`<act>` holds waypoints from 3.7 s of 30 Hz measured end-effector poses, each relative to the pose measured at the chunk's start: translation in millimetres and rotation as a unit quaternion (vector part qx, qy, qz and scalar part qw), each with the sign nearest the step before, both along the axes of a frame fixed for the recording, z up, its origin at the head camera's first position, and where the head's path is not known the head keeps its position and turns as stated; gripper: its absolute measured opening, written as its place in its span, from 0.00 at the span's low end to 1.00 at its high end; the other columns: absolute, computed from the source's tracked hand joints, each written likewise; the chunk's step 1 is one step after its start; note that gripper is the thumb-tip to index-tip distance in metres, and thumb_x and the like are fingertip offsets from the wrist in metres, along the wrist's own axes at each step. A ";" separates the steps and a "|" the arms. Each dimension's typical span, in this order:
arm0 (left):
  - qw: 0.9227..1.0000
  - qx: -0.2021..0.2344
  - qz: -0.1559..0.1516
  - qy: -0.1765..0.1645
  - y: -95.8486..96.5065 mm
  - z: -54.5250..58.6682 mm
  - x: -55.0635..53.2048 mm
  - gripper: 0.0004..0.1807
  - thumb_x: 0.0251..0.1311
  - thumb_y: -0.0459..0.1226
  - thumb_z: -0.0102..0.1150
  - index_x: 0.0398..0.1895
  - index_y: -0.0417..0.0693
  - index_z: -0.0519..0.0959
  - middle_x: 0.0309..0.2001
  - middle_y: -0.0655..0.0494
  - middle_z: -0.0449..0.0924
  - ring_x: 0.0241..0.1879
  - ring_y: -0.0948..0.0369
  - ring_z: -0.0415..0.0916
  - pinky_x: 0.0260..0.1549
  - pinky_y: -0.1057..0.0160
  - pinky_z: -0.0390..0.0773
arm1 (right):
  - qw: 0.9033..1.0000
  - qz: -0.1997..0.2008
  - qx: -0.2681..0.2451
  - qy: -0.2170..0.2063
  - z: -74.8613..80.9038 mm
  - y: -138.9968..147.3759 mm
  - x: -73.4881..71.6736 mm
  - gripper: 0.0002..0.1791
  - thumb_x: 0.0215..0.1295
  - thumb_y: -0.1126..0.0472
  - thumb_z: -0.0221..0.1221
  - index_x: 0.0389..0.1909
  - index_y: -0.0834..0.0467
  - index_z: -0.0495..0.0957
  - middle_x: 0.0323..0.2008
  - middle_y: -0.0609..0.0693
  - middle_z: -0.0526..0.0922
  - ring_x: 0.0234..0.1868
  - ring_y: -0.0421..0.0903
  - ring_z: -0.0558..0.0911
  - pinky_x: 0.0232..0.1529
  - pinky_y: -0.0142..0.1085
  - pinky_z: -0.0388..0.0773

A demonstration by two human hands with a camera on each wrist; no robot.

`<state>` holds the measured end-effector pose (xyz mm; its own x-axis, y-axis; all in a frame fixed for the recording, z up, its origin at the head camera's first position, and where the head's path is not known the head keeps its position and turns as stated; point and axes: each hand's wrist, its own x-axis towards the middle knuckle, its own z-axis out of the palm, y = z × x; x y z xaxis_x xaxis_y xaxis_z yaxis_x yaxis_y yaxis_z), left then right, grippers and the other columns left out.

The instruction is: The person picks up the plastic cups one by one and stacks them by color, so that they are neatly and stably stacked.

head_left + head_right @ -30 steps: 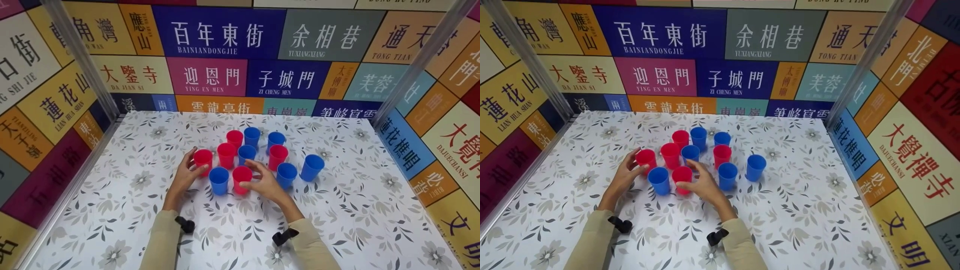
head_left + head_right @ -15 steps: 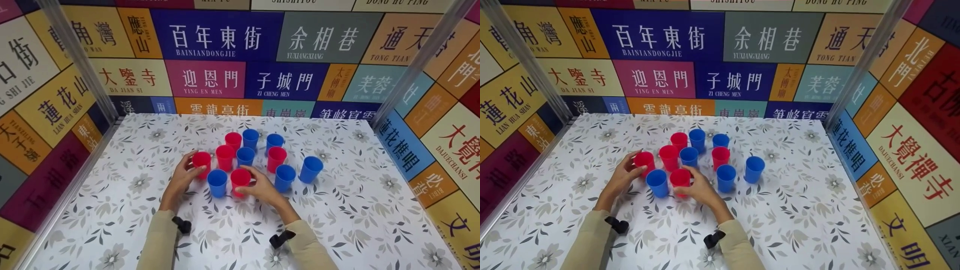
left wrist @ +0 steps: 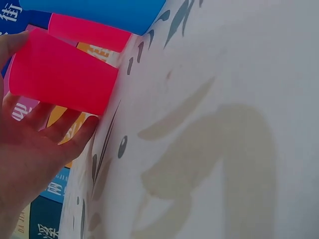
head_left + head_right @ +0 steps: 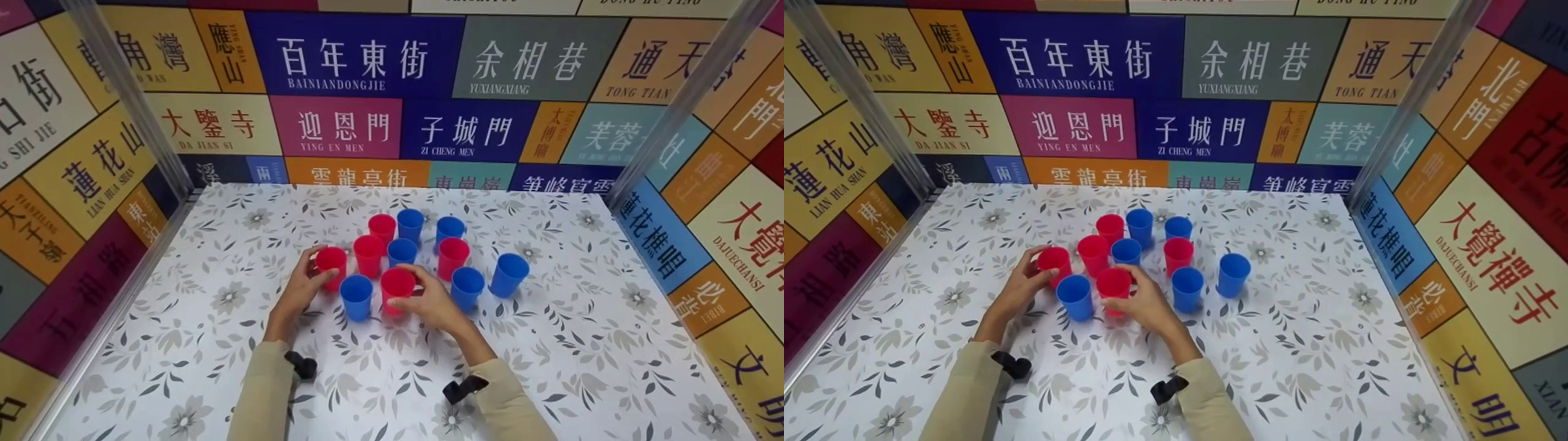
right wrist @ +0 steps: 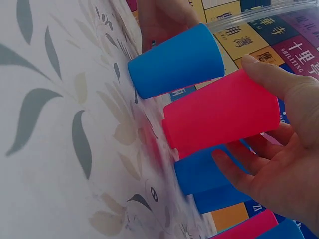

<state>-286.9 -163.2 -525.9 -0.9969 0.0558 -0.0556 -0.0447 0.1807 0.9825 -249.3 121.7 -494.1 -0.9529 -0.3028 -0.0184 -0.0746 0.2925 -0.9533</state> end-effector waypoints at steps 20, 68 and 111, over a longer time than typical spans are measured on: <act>0.999 0.025 0.016 0.024 2.8 -9.9 -1.9 0.36 0.66 0.39 0.62 0.75 0.50 0.59 0.67 0.41 0.72 0.66 0.45 0.70 0.67 0.47 0.72 | 0.998 0.030 0.013 0.062 72.1 -14.7 -12.3 0.42 0.56 0.52 0.73 0.71 0.47 0.67 0.64 0.52 0.75 0.58 0.52 0.79 0.48 0.40 0.85; 0.999 0.037 0.022 0.022 3.0 -10.2 -4.8 0.30 0.66 0.32 0.57 0.71 0.51 0.64 0.64 0.42 0.74 0.61 0.50 0.73 0.63 0.55 0.74 | 0.998 0.047 0.038 0.008 60.3 -118.0 -64.1 0.41 0.58 0.53 0.72 0.72 0.47 0.67 0.68 0.52 0.73 0.66 0.51 0.73 0.61 0.43 0.79; 0.999 0.028 0.028 0.014 1.8 -7.0 -0.3 0.35 0.63 0.40 0.66 0.71 0.50 0.63 0.67 0.42 0.72 0.67 0.47 0.70 0.69 0.48 0.70 | 0.993 0.027 0.043 0.107 105.0 18.9 -40.3 0.40 0.60 0.48 0.70 0.72 0.50 0.66 0.70 0.52 0.69 0.72 0.52 0.68 0.71 0.50 0.69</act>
<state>-287.2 -161.4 -532.8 -0.9997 0.0016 -0.0259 -0.0255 0.1231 0.9921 -289.6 140.6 -389.1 -0.9200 -0.3602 0.1547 -0.2907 0.3619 -0.8857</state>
